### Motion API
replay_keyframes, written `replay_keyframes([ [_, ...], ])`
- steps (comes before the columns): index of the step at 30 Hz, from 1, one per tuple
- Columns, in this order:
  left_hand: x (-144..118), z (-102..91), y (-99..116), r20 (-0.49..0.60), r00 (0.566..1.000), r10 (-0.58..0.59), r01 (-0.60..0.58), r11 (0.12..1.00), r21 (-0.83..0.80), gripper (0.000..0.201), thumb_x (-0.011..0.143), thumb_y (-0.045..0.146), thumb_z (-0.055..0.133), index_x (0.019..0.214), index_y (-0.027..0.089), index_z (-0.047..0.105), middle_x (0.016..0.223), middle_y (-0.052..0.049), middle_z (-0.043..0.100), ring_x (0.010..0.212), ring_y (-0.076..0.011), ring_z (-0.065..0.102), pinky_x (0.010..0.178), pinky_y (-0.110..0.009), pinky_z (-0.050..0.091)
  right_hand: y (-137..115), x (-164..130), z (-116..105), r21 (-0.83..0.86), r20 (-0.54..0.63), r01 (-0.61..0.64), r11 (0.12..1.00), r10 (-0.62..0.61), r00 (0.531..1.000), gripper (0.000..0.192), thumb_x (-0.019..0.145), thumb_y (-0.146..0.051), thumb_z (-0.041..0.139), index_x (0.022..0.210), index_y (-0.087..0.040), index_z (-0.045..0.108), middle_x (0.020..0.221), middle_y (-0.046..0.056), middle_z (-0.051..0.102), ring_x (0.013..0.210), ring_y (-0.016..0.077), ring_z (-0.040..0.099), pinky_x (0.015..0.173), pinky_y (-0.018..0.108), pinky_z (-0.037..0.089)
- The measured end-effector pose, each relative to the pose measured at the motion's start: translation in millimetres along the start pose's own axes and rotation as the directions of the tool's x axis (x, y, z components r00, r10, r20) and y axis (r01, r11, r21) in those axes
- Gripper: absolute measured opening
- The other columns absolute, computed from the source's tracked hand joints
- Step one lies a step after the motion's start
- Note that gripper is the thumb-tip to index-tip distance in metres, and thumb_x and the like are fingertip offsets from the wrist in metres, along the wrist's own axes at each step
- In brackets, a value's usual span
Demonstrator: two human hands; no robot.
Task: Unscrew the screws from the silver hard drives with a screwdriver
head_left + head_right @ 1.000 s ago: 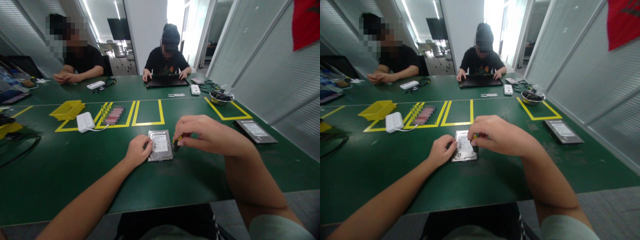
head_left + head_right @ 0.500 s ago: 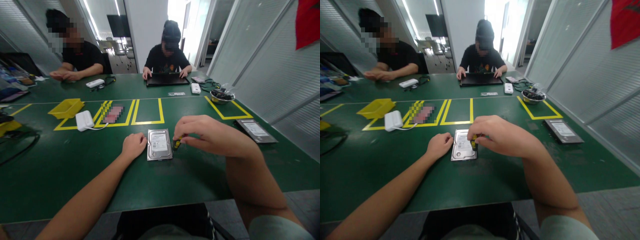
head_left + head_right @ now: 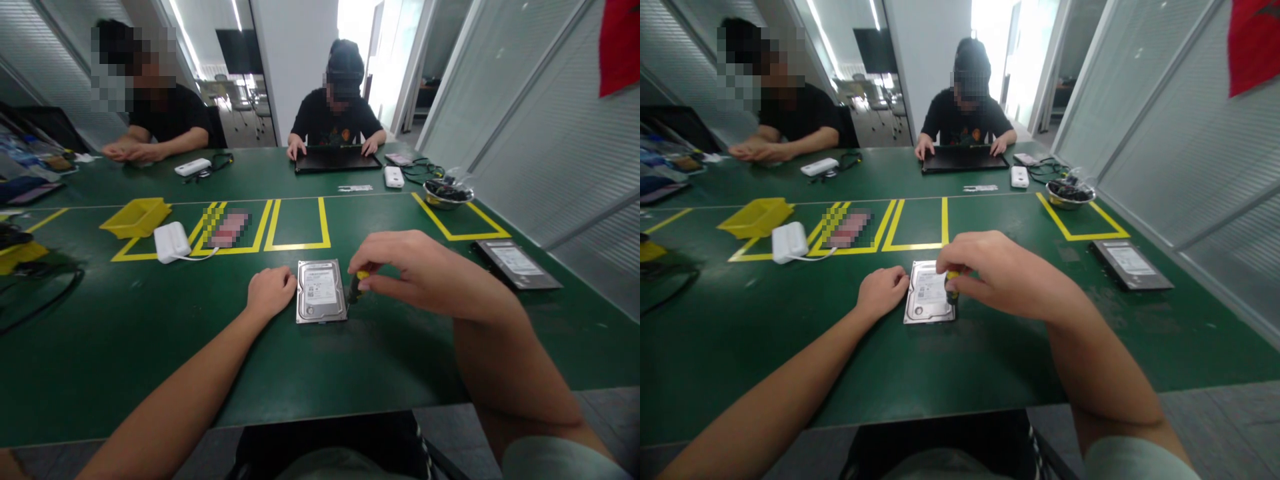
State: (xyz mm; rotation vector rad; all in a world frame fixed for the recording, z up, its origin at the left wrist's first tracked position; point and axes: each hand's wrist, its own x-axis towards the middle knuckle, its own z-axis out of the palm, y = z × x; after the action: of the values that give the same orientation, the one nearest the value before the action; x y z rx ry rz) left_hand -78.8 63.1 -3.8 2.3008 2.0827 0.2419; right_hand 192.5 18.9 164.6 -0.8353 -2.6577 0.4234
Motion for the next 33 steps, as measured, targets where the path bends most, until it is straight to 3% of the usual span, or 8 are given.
replay_keyframes([
  [18, 1.2, -5.8, 2.9, 0.0, 0.999, -0.044, 0.044, 0.999, -0.003, 0.032, 0.092, 0.036, 0.039, 0.08, 0.022, 0.065, 0.082, -0.007, 0.071, 0.081, -0.0252, 0.064, 0.064, -0.031, 0.038, -2.8, -1.2, -4.8, 0.103, 0.079, 0.036, 0.994, -0.045, 0.996, 0.006, 0.092, -0.016, 0.056, 0.093, -0.018, 0.062, 0.093, 0.002, 0.063, 0.086, 0.0132, 0.055, 0.079, 0.027, 0.043],
  [24, 1.0, -8.5, 4.7, -0.003, 0.999, -0.042, 0.042, 0.999, 0.0, 0.031, 0.092, 0.035, 0.039, 0.078, 0.022, 0.064, 0.082, -0.007, 0.071, 0.081, -0.0249, 0.065, 0.064, -0.031, 0.037, -6.9, -2.6, -6.9, 0.091, 0.041, -0.048, 0.995, 0.044, 0.998, 0.006, 0.091, -0.019, 0.057, 0.092, -0.02, 0.063, 0.108, 0.005, 0.057, 0.095, 0.0147, 0.055, 0.085, 0.029, 0.043],
  [33, 2.0, -10.2, 5.1, 0.014, 0.999, -0.051, 0.051, 0.999, -0.004, 0.032, 0.094, 0.035, 0.038, 0.08, 0.022, 0.064, 0.083, -0.006, 0.073, 0.081, -0.0247, 0.066, 0.065, -0.031, 0.038, -1.4, 0.8, -5.1, 0.063, 0.039, -0.049, 0.997, 0.047, 0.998, 0.008, 0.091, -0.02, 0.058, 0.097, -0.018, 0.063, 0.096, 0.004, 0.06, 0.087, 0.0147, 0.054, 0.079, 0.029, 0.042],
])
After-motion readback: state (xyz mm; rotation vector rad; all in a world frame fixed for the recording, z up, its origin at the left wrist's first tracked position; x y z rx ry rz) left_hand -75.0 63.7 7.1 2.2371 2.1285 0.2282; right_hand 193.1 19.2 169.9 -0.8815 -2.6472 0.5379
